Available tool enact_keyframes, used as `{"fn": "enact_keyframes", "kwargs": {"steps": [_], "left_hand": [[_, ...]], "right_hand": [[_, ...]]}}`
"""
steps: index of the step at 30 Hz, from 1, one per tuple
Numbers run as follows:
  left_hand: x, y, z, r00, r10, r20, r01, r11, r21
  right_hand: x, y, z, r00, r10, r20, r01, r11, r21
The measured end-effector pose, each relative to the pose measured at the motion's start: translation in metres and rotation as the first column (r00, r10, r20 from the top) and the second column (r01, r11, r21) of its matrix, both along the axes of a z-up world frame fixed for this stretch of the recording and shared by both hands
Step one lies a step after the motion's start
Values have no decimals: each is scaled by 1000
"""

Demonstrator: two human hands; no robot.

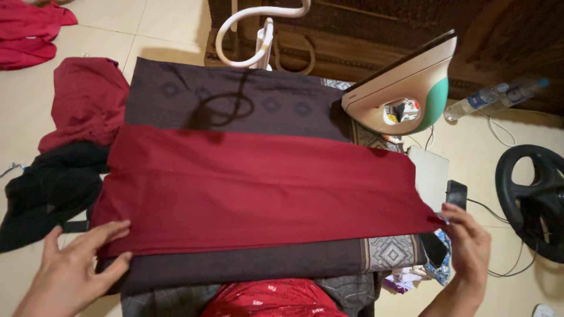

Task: The person irons a maroon shirt on a dark ironing board. They smooth the fabric with their hands, use a teal and white iron to press the shirt, and repeatedly fold and unfold the garment to iron different sections.

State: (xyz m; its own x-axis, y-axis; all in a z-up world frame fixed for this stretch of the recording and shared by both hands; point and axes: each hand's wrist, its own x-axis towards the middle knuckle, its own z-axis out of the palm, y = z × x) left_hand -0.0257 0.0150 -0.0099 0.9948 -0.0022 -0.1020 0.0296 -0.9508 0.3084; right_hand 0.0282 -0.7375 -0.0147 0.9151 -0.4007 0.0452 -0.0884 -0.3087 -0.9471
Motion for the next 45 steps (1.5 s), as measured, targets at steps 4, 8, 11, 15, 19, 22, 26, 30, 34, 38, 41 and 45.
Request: {"fn": "enact_keyframes", "kwargs": {"steps": [4,8,11,15,19,22,26,30,34,38,41,45], "left_hand": [[50,-23,39,980,-70,186,80,996,-42],[124,-57,57,891,-199,408,245,967,-63],[166,-82,48,882,-277,382,267,960,81],[213,-105,35,915,-357,189,338,933,125],[237,-107,43,932,-354,73,348,933,87],[242,-110,56,938,-312,-149,336,926,173],[247,-106,57,911,-320,-259,371,911,181],[252,-88,53,908,-291,-302,340,932,124],[248,-87,65,908,-229,-352,263,963,52],[241,-83,73,896,-182,-406,297,924,242],[247,-55,76,899,-82,-430,206,946,252],[238,-21,73,923,-43,-382,159,947,278]], "right_hand": [[63,6,17,978,-32,-206,83,967,242],[124,22,-12,754,41,-656,116,974,194],[136,18,-21,808,24,-589,86,983,159],[130,17,-1,878,-13,-478,23,1000,16],[112,35,36,967,-17,-253,3,998,-57],[96,42,55,996,0,-92,-32,940,-340],[83,28,58,993,10,121,8,989,-150],[89,4,43,983,36,181,-7,987,-158],[99,-17,30,978,37,205,-8,990,-141],[111,-35,34,987,28,161,8,976,-218],[112,-26,18,998,-58,-13,45,878,-476],[113,-48,0,991,32,134,9,956,-293]]}}
